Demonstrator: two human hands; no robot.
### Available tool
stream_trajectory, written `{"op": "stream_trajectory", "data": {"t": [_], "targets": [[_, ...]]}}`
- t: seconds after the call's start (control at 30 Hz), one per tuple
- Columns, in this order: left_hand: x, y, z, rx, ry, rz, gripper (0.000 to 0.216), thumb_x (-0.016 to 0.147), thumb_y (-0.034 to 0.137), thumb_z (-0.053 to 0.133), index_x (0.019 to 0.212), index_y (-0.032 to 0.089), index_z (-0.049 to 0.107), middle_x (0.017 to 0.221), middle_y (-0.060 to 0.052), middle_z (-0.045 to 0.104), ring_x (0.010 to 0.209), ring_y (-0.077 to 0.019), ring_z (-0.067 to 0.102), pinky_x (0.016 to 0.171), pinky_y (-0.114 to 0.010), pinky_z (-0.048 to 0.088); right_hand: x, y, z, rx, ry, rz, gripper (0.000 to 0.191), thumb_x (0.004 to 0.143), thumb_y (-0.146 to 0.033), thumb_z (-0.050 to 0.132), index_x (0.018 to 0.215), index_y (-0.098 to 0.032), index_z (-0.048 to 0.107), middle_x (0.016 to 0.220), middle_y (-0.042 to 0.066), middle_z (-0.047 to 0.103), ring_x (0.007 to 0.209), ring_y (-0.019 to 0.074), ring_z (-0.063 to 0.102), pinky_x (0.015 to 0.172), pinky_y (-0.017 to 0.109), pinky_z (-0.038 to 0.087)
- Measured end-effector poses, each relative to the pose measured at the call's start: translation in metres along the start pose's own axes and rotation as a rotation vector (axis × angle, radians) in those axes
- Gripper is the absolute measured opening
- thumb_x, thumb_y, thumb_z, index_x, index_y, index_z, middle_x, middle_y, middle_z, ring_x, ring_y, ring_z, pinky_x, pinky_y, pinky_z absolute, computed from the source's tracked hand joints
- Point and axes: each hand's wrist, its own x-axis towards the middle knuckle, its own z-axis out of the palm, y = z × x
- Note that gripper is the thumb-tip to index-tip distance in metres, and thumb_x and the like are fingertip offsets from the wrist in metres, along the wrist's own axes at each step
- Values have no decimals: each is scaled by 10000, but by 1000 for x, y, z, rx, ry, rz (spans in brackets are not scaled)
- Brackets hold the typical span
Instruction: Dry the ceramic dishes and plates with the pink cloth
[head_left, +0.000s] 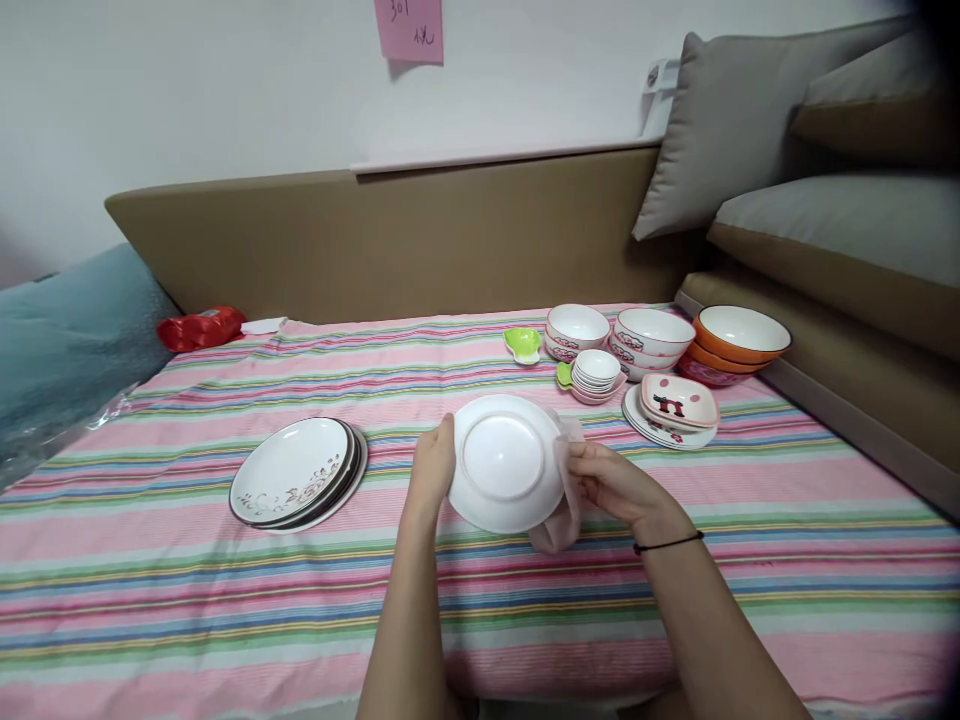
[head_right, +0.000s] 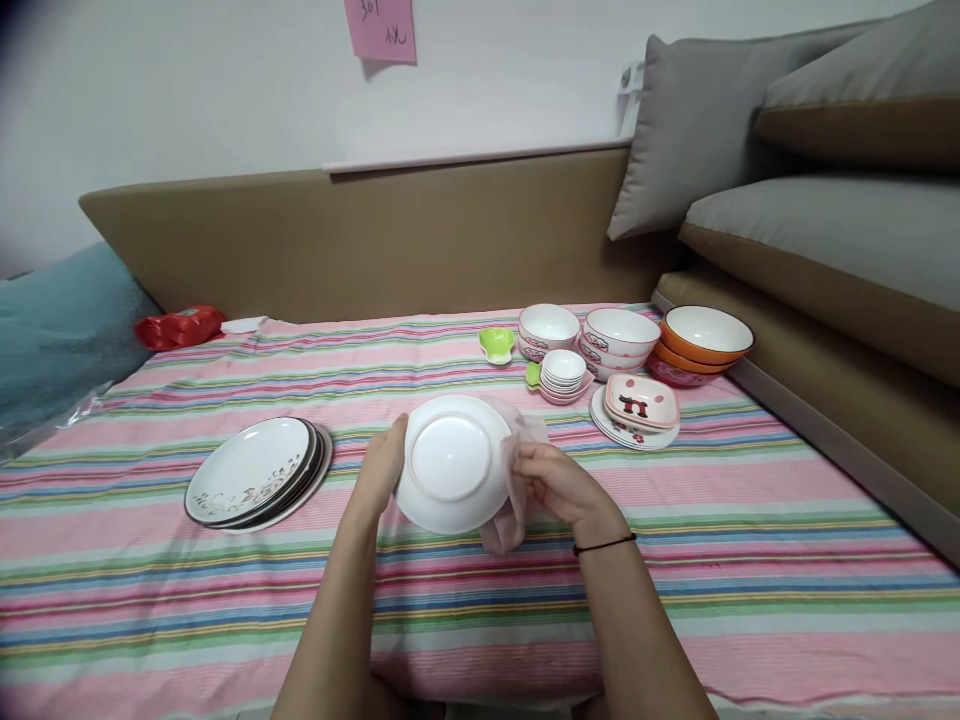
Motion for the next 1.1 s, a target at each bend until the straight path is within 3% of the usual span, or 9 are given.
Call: {"op": "stream_trajectory", "data": {"t": [0.2,0.4,0.63,0.73,0.83,0.9,0.97,1.03,1.1], "targets": [[4,-2,-10,70,-241,1,491,840,585,393,673,164,582,738,-72,652,710,-215,526,657,-295,394,-9,-7,3,-125,-108,91,280,527,-264,880,656,-113,683,589,6,660,491,96,567,462,190,410],[6,-2,-13,92,-329,29,503,837,595,414,692,159,619,769,-70,693,724,-222,571,670,-289,413,-1,-4,1,-138,-63,89,312,531,-307,844,755,-143,702,659,7,689,537,106,585,522,215,441],[-4,7,-4,66,-487,113,452,853,549,450,734,167,663,846,-60,717,758,-217,596,673,-282,438,2,-4,4,-158,5,49,285,526,-317,823,713,-157,681,613,-4,666,507,105,562,508,223,432],[-6,10,4,89,-447,164,487,857,567,437,707,160,658,812,-58,710,774,-228,599,694,-294,445,0,-10,4,-174,44,-14,303,526,-323,828,739,-153,698,655,9,687,545,114,578,530,223,434],[-4,10,8,20,-259,249,459,854,561,464,831,159,686,910,-67,711,903,-243,614,798,-307,455,-4,-18,7,-187,102,-104,295,541,-333,830,745,-159,707,677,5,697,584,120,585,546,220,422],[-2,8,8,-125,-139,188,489,864,575,454,1027,165,665,1043,-95,694,1011,-253,611,862,-329,462,-6,-22,13,-209,177,-211,288,572,-363,814,759,-169,712,697,8,708,618,142,600,577,242,435],[0,5,7,-258,-94,11,568,866,612,441,1183,165,591,1183,-137,648,1064,-269,611,881,-372,481,-6,-21,21,-270,282,-362,274,636,-395,761,802,-181,719,732,19,719,639,173,609,591,278,448],[2,3,5,-376,-193,-196,646,858,656,425,1235,144,543,1256,-185,606,1030,-300,637,862,-432,506,-3,-16,31,-420,375,-519,245,727,-399,670,841,-187,716,740,29,713,636,193,601,576,300,441],[2,3,5,-561,-414,-334,717,862,692,361,1227,98,531,1232,-231,610,965,-321,668,838,-471,524,2,-9,40,-704,399,-668,207,815,-353,564,799,-193,694,689,31,679,624,192,573,565,295,414]]}}
